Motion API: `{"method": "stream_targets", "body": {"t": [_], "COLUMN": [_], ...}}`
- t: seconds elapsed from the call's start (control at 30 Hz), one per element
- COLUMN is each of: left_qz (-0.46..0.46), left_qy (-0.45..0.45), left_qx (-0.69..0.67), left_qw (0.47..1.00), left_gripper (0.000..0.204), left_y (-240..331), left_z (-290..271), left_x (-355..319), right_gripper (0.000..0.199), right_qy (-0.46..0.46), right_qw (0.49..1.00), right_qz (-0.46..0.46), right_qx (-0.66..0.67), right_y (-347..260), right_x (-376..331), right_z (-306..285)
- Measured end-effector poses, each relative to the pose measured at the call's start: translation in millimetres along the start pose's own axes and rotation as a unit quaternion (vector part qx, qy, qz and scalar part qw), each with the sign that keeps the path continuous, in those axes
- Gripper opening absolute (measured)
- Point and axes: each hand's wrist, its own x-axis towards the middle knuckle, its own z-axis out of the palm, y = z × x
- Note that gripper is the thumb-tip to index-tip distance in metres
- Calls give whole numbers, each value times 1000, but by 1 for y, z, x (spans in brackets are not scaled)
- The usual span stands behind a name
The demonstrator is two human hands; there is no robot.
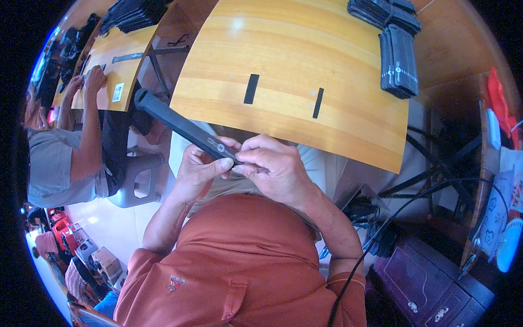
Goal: Inspecting and preparing black textile straps at a workstation using a small needle tool.
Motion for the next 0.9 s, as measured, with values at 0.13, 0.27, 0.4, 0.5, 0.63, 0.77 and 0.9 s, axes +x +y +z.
{"method": "stream_targets", "body": {"t": [0.13, 0.27, 0.4, 0.5, 0.63, 0.77, 0.9], "left_qz": [0, 1, 5, 0, -6, -7, -12], "left_qy": [25, 30, 28, 20, 17, 20, 14], "left_qx": [-21, -26, -69, -89, -102, -96, -94], "left_qw": [999, 999, 997, 996, 995, 995, 995], "left_gripper": [30, 30, 30, 29, 29, 28, 29], "left_y": [-2, 0, 2, -1, 0, 0, -3], "left_z": [0, -4, -5, -7, -4, -4, -6], "left_x": [2, 2, 3, 4, 4, 4, 5], "right_gripper": [20, 28, 34, 27, 20, 19, 18], "right_qy": [3, -13, -20, -30, -51, -61, -47], "right_qw": [1000, 997, 983, 993, 996, 995, 995], "right_qz": [1, 60, 164, 88, 66, 46, 33], "right_qx": [-17, -36, -81, -70, -44, -70, -83], "right_y": [4, -4, -22, -18, -14, -13, -13], "right_x": [-1, 0, 2, -1, -4, -5, -5], "right_z": [0, -7, -13, -16, -17, -17, -15]}}
